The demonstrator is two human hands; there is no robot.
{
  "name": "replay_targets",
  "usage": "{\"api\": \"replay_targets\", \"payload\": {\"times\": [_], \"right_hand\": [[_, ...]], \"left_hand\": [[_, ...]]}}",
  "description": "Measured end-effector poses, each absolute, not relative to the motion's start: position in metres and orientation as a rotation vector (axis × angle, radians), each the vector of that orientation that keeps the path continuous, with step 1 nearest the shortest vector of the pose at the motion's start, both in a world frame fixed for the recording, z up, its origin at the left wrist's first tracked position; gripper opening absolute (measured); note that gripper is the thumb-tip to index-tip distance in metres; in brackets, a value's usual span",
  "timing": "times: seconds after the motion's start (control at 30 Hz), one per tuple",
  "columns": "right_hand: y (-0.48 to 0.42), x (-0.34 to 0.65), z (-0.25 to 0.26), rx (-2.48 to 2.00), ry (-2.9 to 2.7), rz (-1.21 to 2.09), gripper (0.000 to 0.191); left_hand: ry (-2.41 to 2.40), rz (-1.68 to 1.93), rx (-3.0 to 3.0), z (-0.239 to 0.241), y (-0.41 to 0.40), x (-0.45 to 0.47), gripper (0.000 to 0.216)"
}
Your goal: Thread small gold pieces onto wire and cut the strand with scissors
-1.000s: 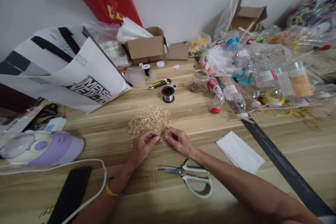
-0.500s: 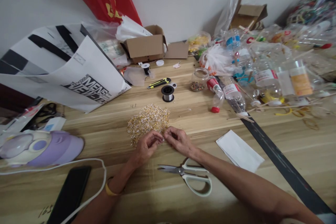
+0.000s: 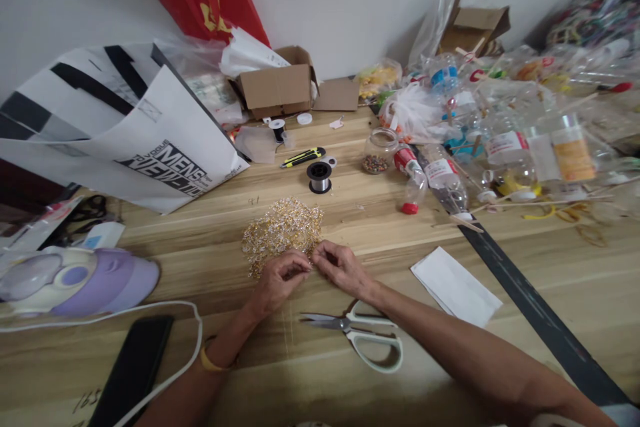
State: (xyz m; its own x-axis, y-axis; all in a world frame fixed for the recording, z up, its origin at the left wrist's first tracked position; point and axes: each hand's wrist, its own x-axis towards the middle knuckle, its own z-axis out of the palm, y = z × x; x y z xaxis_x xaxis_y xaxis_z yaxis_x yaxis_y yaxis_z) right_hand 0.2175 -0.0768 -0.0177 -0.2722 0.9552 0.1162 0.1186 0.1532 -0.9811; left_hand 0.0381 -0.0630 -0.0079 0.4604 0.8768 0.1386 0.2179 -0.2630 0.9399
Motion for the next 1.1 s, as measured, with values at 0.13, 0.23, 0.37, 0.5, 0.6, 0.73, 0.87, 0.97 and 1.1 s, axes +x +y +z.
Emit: {"api": "replay_targets", "payload": {"times": [0.13, 0.23, 0.37, 0.5, 0.6, 0.73, 0.87, 0.97, 1.1], "right_hand": [[-0.077, 0.217, -0.019, -1.057, -1.559, 1.238, 0.023], [-0.078, 0.217, -0.020, -1.063, -1.547, 1.255, 0.024], [-0.078, 0.218, -0.023, -1.084, -1.497, 1.288, 0.025], [-0.077, 0.217, -0.022, -1.078, -1.381, 1.372, 0.027], [-0.078, 0.215, -0.017, -1.038, -1.275, 1.442, 0.030], [-0.079, 0.214, -0.010, -0.952, -1.230, 1.506, 0.033], [-0.079, 0.214, -0.010, -0.902, -1.252, 1.535, 0.033], [-0.080, 0.213, -0.013, -0.838, -1.284, 1.529, 0.031], [-0.082, 0.212, -0.013, -0.730, -1.321, 1.532, 0.030]], "left_hand": [[0.953, 0.893, 1.672, -0.007, -0.062, 0.037, 0.010], [0.985, 0.869, 1.664, -0.006, -0.062, 0.035, 0.010], [1.051, 0.843, 1.628, -0.003, -0.062, 0.035, 0.014], [1.076, 0.828, 1.541, -0.001, -0.062, 0.037, 0.017], [1.072, 0.812, 1.447, 0.000, -0.062, 0.038, 0.019], [1.080, 0.775, 1.336, 0.000, -0.063, 0.038, 0.020], [1.094, 0.765, 1.294, 0.001, -0.062, 0.039, 0.022], [1.102, 0.795, 1.305, 0.001, -0.062, 0.040, 0.025], [1.108, 0.826, 1.382, -0.003, -0.064, 0.042, 0.023]]}}
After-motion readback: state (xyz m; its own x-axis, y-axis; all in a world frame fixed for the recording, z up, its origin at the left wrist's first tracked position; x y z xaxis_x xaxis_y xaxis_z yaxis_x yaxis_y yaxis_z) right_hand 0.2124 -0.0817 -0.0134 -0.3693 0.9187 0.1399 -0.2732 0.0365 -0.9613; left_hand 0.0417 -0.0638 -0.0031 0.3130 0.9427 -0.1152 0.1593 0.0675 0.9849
